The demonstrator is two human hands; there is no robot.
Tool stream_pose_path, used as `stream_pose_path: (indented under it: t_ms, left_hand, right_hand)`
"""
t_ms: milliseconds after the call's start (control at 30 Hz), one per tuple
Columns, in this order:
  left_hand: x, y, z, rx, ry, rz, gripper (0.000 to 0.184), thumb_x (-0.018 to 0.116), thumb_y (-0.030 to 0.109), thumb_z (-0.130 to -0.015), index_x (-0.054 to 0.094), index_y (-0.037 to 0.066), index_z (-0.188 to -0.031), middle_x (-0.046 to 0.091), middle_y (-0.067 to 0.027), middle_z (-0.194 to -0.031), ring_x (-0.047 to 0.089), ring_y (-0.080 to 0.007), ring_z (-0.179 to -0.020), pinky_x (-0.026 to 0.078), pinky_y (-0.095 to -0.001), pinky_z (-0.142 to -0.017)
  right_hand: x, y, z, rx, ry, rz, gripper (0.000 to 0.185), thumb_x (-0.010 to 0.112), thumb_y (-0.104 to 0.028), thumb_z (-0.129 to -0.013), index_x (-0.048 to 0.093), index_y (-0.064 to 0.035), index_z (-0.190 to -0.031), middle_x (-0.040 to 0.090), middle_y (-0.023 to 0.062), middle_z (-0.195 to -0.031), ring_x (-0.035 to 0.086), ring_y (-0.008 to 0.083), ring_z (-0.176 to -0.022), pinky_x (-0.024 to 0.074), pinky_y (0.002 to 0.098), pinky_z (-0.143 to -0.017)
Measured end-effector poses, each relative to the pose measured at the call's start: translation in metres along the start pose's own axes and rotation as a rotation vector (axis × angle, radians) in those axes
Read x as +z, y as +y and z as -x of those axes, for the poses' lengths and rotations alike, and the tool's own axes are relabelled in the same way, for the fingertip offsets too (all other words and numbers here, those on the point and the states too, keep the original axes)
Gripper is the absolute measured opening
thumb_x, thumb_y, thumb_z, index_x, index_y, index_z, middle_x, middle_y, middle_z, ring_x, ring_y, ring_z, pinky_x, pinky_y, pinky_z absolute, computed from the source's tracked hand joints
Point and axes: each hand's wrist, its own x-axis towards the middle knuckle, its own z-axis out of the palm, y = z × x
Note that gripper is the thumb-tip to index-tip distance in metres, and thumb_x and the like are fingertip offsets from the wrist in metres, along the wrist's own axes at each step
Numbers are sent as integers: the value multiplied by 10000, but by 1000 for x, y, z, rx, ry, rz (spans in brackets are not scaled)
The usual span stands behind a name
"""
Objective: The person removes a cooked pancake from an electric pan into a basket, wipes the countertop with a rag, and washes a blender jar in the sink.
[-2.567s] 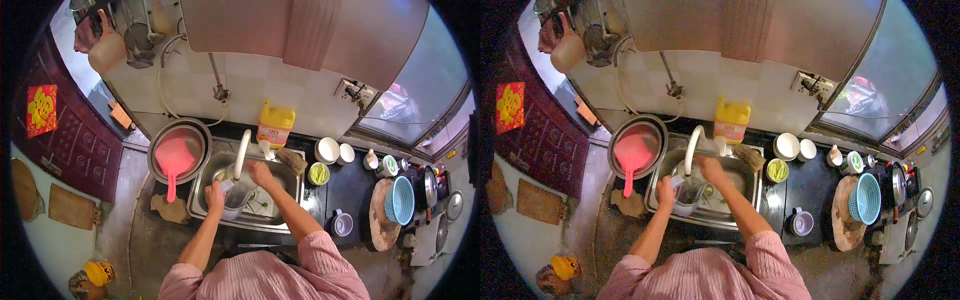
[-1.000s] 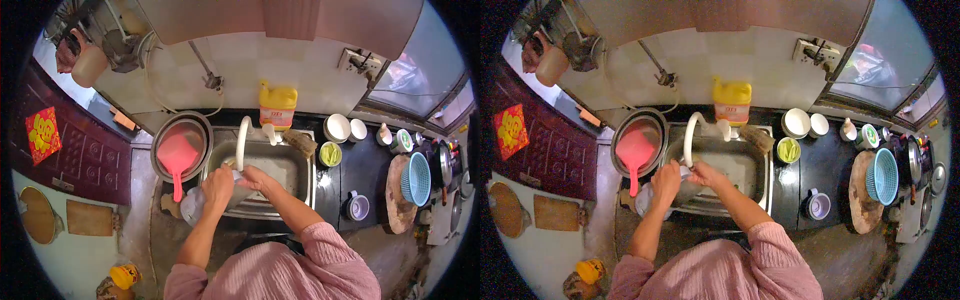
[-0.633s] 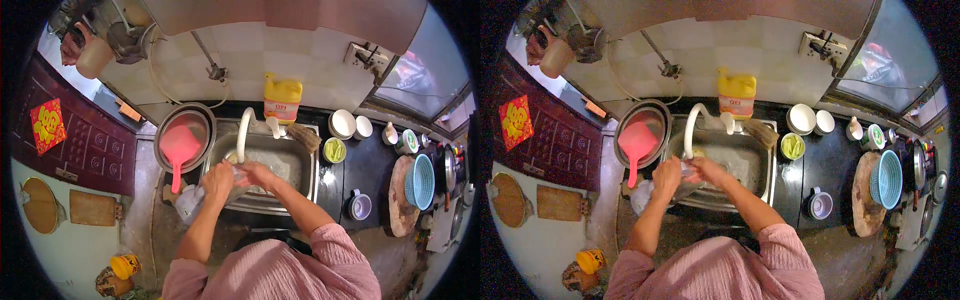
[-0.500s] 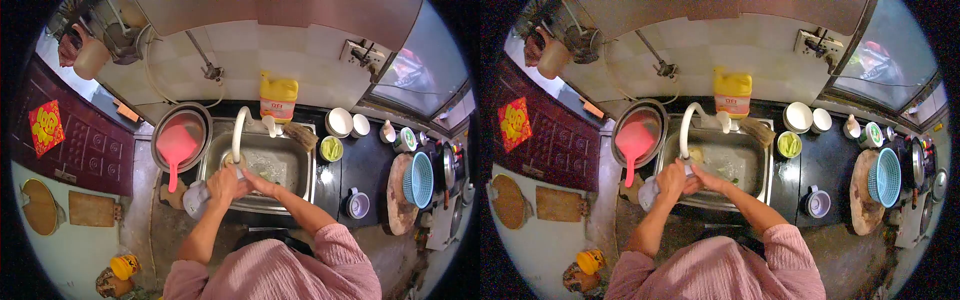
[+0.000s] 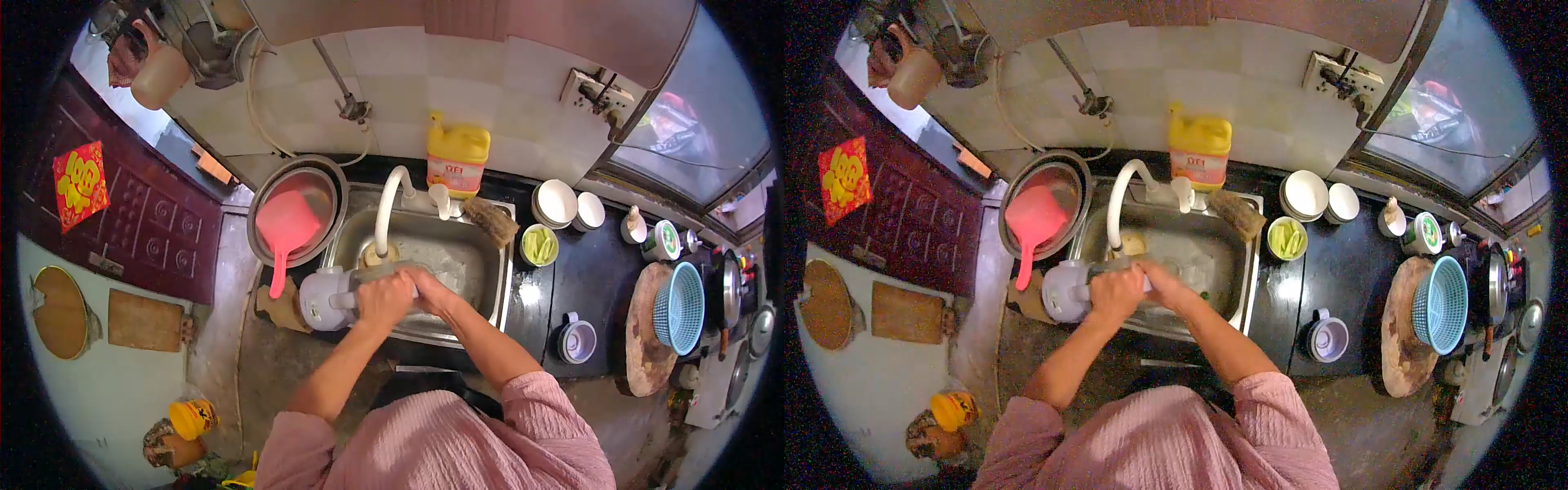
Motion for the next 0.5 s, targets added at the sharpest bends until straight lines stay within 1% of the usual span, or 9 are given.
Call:
stream_pose_path:
  t_ms: [33,100,133,233,333,433,500]
  left_hand:
    - [-2,-4,-2,-24,71,5,416,445,254,-895,635,43,-591,634,-193,-632,643,-341,-573,511,-458,-530]
    - [-7,-15,-7,-71,219,12,452,444,258,-894,619,43,-538,621,-203,-597,636,-366,-564,506,-481,-547]
    - [-9,-18,-9,-113,217,43,452,432,260,-901,628,30,-565,622,-213,-618,636,-377,-583,504,-488,-566]
    - [-15,-23,-7,-237,192,132,467,395,266,-924,655,-6,-647,627,-245,-680,633,-411,-639,498,-511,-621]
    - [-26,-24,-5,-274,125,155,472,387,271,-928,665,-25,-685,630,-263,-731,639,-409,-687,496,-513,-645]
    - [-14,-46,-5,-259,87,51,430,372,238,-924,646,-38,-741,631,-261,-735,636,-422,-726,485,-533,-671]
    - [-27,-45,-5,-254,54,42,389,351,213,-919,620,-39,-797,634,-264,-781,625,-439,-766,478,-542,-698]
  right_hand:
    - [5,-5,7,-15,61,42,302,453,-247,-933,606,1,-1010,651,80,-963,615,210,-882,496,332,-814]
    - [2,-19,15,-77,50,4,247,493,-236,-918,608,-33,-1000,634,50,-932,593,183,-838,490,307,-760]
    - [0,-26,16,-114,44,-14,221,514,-230,-910,610,-50,-995,626,36,-916,582,169,-816,486,295,-734]
    - [6,-26,0,-352,129,153,198,522,-227,-904,587,-77,-1016,597,22,-862,567,142,-779,471,289,-693]
    - [7,1,-45,-739,205,490,198,587,-191,-877,579,-50,-1016,568,33,-863,564,149,-814,462,296,-694]
    - [20,-10,-33,-1063,424,1134,166,611,-143,-860,590,-24,-974,552,44,-865,563,150,-810,459,283,-682]
    - [15,-13,-41,-1175,374,1314,162,616,-146,-855,600,-14,-946,568,61,-904,566,158,-839,468,303,-703]
